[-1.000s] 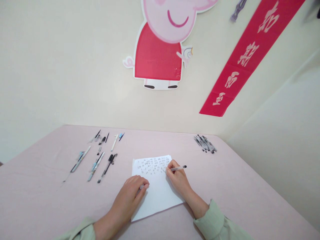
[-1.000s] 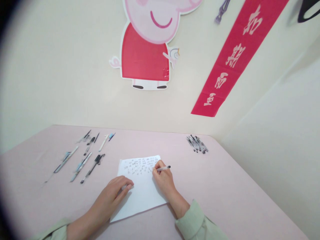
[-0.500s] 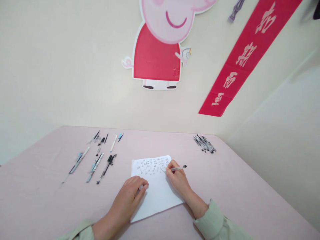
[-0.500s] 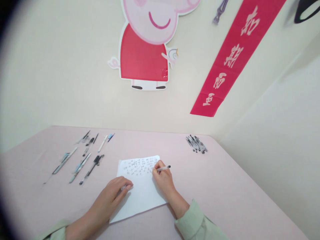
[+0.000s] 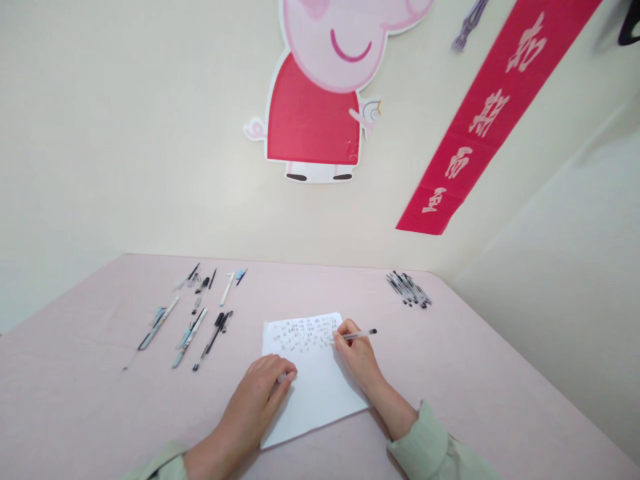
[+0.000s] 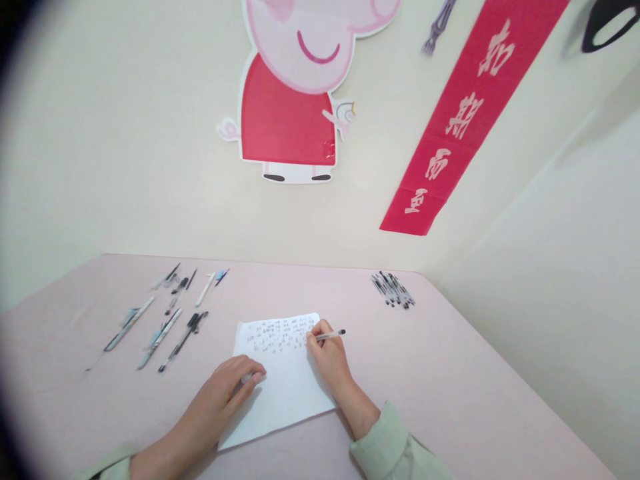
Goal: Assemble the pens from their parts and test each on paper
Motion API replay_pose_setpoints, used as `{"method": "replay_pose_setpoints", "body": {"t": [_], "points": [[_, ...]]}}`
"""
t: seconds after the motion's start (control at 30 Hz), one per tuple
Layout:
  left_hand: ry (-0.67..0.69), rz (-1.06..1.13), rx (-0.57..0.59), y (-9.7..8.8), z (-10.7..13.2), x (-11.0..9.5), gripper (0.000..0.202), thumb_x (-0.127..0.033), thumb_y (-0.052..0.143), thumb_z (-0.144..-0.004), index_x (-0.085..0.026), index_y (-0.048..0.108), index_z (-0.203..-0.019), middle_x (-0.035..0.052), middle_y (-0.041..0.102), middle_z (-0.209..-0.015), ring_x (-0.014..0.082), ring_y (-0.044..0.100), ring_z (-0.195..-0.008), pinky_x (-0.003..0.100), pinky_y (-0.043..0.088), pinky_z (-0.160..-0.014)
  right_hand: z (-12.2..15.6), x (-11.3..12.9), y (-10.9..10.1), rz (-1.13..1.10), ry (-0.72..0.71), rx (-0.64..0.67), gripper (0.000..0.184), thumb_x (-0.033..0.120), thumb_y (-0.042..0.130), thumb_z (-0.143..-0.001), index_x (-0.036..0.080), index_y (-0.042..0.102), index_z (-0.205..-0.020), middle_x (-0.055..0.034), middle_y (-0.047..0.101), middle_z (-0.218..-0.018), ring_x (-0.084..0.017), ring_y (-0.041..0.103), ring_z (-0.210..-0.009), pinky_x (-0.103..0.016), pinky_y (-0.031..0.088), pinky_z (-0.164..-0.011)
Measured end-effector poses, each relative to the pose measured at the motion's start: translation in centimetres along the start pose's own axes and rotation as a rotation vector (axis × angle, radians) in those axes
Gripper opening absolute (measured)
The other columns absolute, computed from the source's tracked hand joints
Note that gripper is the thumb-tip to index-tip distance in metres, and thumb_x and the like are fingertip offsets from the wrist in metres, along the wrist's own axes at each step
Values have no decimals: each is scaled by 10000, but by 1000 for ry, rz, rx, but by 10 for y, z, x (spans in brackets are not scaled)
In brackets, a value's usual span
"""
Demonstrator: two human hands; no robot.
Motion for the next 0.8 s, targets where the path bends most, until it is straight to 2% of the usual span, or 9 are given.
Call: {"method": "replay_pose_setpoints", "body": {"t": [0.23, 0.57, 0.8], "points": [[-10, 7, 16, 3, 0, 2, 270, -339, 389, -945, -213, 619, -885, 68, 661, -890, 237, 596, -894, 390, 432, -862, 0, -1, 2, 10, 15, 15, 53, 274, 497, -774, 227, 492, -751, 56, 464, -610, -143, 463, -590, -243, 345, -584], [-21, 33, 5, 1, -1, 3, 285, -357, 394, -937, -217, 633, -869, 61, 669, -874, 237, 595, -883, 377, 421, -858, 0, 0, 3, 33, 11, 24, 98, 244, 492, -761, 224, 469, -667, 53, 477, -591, -140, 465, -578, -246, 344, -586], [-137, 68, 10, 2, 1, 6, 266, -383, 442, -904, -234, 660, -886, 53, 695, -839, 250, 594, -882, 351, 422, -820, 0, 2, -1, -34, -4, 8, 142, 322, 528, -809, 216, 520, -714, 42, 493, -620, -145, 471, -601, -253, 351, -594]]}}
Point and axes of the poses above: each hand's wrist, its own z-axis away from the middle knuckle, its own y-axis out of the palm, x = y × z, the point moved 7 cm from there along -z, towards the middle knuckle
